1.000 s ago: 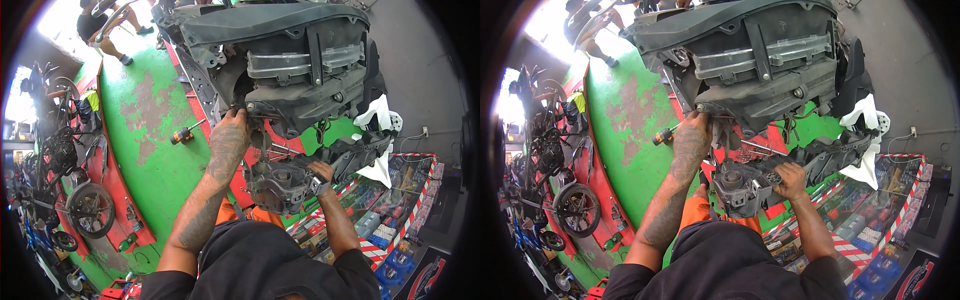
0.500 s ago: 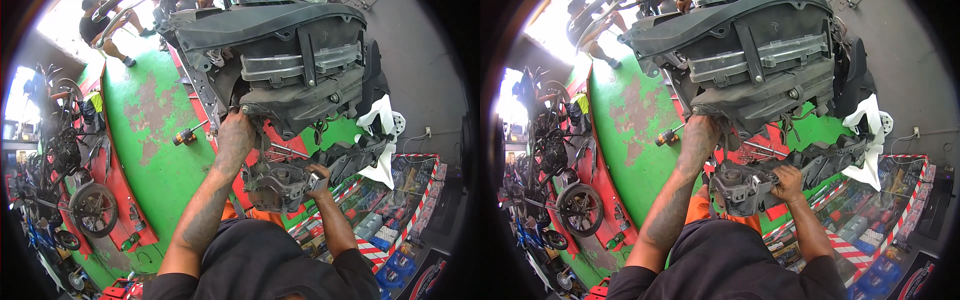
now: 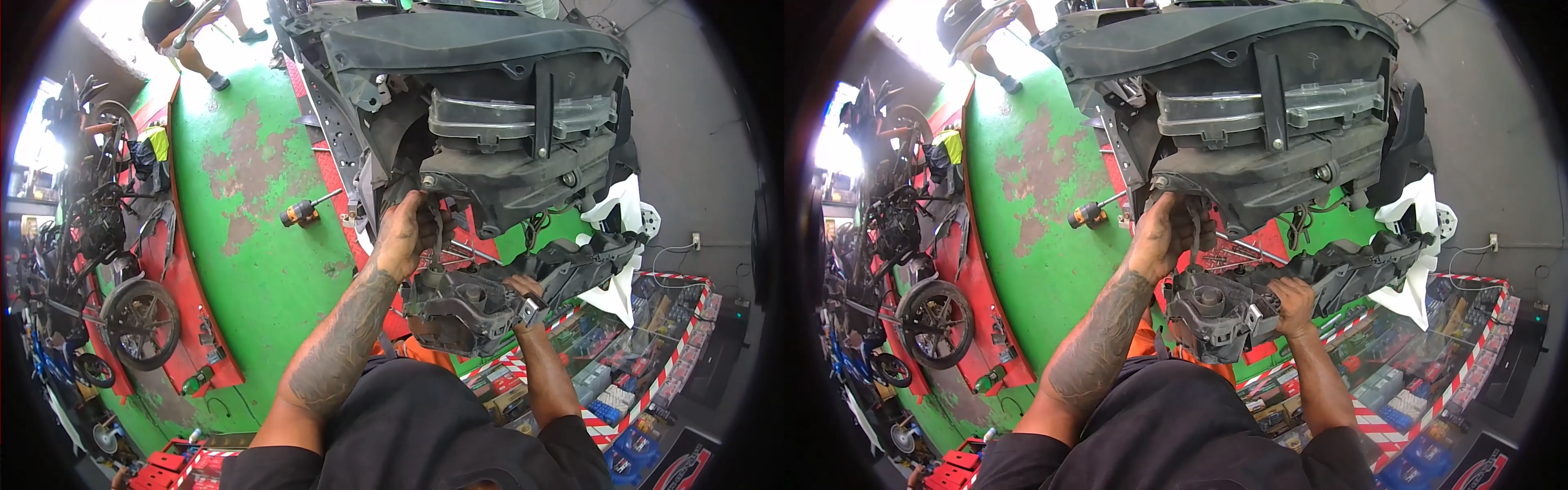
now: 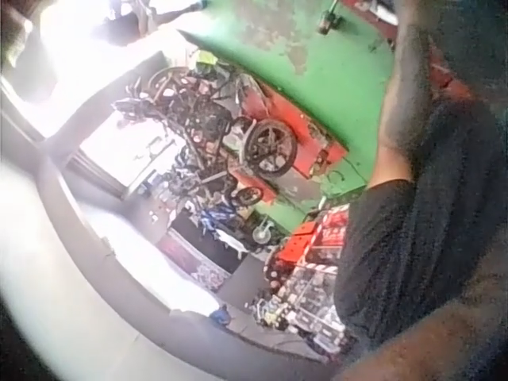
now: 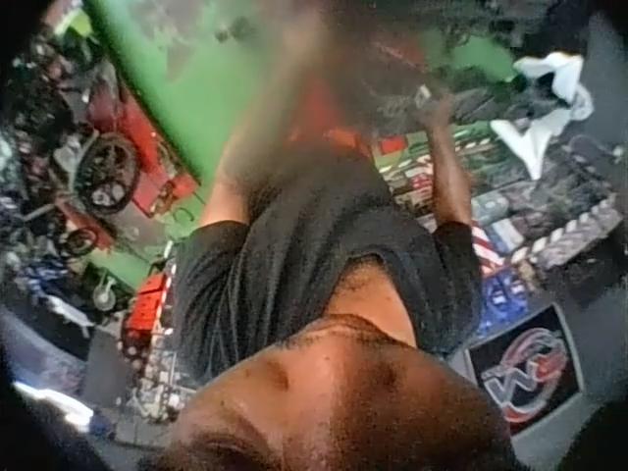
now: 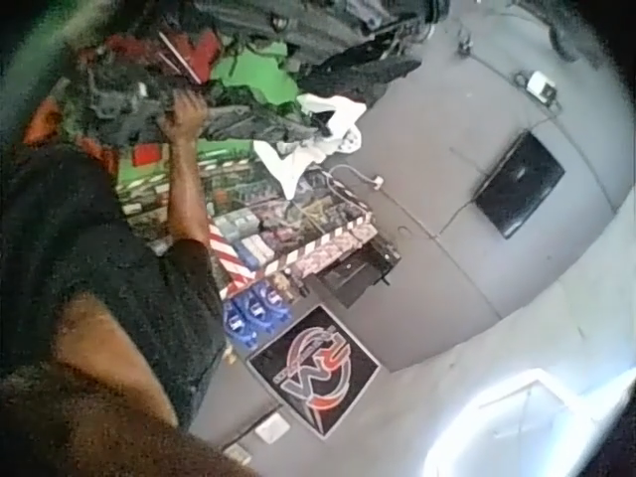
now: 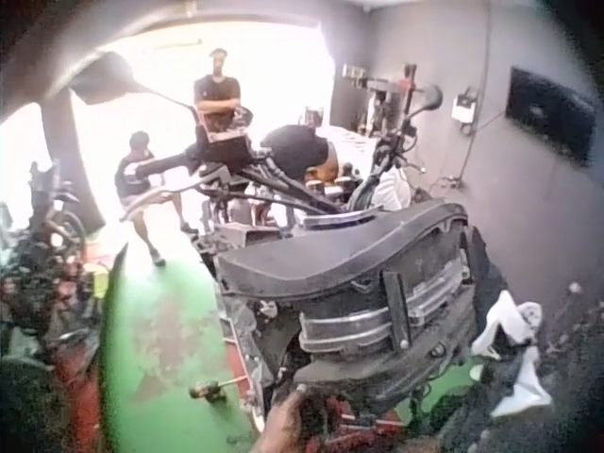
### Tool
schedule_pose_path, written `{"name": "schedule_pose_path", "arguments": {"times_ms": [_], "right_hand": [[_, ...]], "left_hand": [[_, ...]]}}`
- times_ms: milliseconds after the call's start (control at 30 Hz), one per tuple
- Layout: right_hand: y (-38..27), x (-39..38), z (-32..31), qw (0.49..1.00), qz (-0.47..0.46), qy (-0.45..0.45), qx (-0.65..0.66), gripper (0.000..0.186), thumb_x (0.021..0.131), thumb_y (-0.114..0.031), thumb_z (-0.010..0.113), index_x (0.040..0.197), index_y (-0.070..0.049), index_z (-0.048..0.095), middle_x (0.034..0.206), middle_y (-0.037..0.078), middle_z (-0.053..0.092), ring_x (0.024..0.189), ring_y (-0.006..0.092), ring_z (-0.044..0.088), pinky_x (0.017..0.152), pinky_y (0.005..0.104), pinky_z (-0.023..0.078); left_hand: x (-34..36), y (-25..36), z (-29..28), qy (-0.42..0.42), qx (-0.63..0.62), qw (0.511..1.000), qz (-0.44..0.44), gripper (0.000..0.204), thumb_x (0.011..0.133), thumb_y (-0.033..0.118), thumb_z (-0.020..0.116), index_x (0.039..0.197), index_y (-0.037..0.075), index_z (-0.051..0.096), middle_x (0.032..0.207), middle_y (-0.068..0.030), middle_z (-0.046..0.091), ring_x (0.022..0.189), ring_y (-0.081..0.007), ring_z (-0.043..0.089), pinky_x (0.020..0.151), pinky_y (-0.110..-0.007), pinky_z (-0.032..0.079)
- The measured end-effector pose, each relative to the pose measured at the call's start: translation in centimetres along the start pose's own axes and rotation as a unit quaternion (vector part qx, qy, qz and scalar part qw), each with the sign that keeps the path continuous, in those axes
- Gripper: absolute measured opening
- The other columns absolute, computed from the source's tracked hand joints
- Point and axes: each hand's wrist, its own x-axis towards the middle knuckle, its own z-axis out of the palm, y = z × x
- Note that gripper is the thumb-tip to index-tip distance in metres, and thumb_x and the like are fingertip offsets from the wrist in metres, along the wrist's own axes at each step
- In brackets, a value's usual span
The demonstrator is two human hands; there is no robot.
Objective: Disassembling and inspecting the front fairing and headlight assembly of a motorcycle in a service bay.
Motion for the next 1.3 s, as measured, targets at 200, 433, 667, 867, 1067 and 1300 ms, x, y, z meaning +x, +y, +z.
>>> {"name": "schedule_pose_path", "arguments": {"times_ms": [200,433,667,867,1067,1300], "right_hand": [[-0.1,1.6,-1.5,0.996,0.021,-0.086,-0.006,0.050,0.063,-0.042,0.067,0.094,-0.003,0.064,0.094,0.014,0.071,0.084,0.0359,0.067,0.070,0.0465,0.050],[0.2,1.9,-2.1,0.993,0.003,-0.117,-0.016,0.062,0.077,-0.063,0.054,0.091,-0.003,0.064,0.090,0.014,0.070,0.081,0.0358,0.066,0.065,0.0450,0.049],[0.6,0.6,-2.1,0.989,0.066,-0.129,-0.027,0.056,0.063,-0.053,0.061,0.090,-0.004,0.064,0.089,0.013,0.069,0.080,0.0340,0.066,0.066,0.0454,0.049],[-0.2,-1.7,-4.8,0.981,-0.066,-0.162,-0.085,0.041,0.062,-0.046,0.062,0.082,-0.009,0.061,0.086,0.008,0.068,0.079,0.0285,0.066,0.062,0.0407,0.048],[-3.4,-1.0,-6.9,0.983,-0.073,-0.158,-0.060,0.044,0.078,-0.057,0.059,0.077,-0.012,0.057,0.077,0.003,0.064,0.070,0.0246,0.062,0.057,0.0381,0.043],[-4.1,-4.4,-9.1,0.991,-0.078,-0.085,-0.061,0.049,0.077,-0.059,0.058,0.077,-0.010,0.056,0.074,0.005,0.062,0.065,0.0250,0.060,0.055,0.0387,0.042]], "left_hand": [[0.5,-0.2,0.2,0.029,-0.044,0.998,0.020,0.032,0.094,0.030,0.053,0.101,-0.001,0.060,0.085,-0.0088,0.064,0.070,-0.0198,0.063,0.059,-0.034,0.054],[1.3,-1.2,0.4,0.043,-0.085,0.995,0.007,0.022,0.093,0.027,0.057,0.088,0.005,0.056,0.071,-0.0035,0.054,0.055,-0.0135,0.047,0.047,-0.029,0.038],[0.8,-3.2,0.1,0.061,-0.038,0.990,0.117,0.025,0.095,0.028,0.055,0.082,0.006,0.052,0.059,-0.0003,0.048,0.046,-0.0118,0.044,0.043,-0.027,0.034],[-4.3,-6.5,0.8,-0.024,0.050,0.996,0.069,0.033,0.098,0.034,0.053,0.085,0.003,0.055,0.058,0.0011,0.047,0.046,-0.0089,0.044,0.042,-0.027,0.035],[-6.3,-4.0,-1.2,-0.100,0.110,0.988,-0.051,0.061,0.100,0.046,0.048,0.128,-0.008,0.049,0.118,-0.0250,0.062,0.112,-0.0315,0.063,0.102,-0.043,0.047],[-13.2,-6.6,-11.8,0.034,0.364,0.923,0.121,0.051,0.102,0.037,0.047,0.130,-0.006,0.052,0.111,-0.0176,0.067,0.099,-0.0217,0.066,0.090,-0.034,0.051]]}}
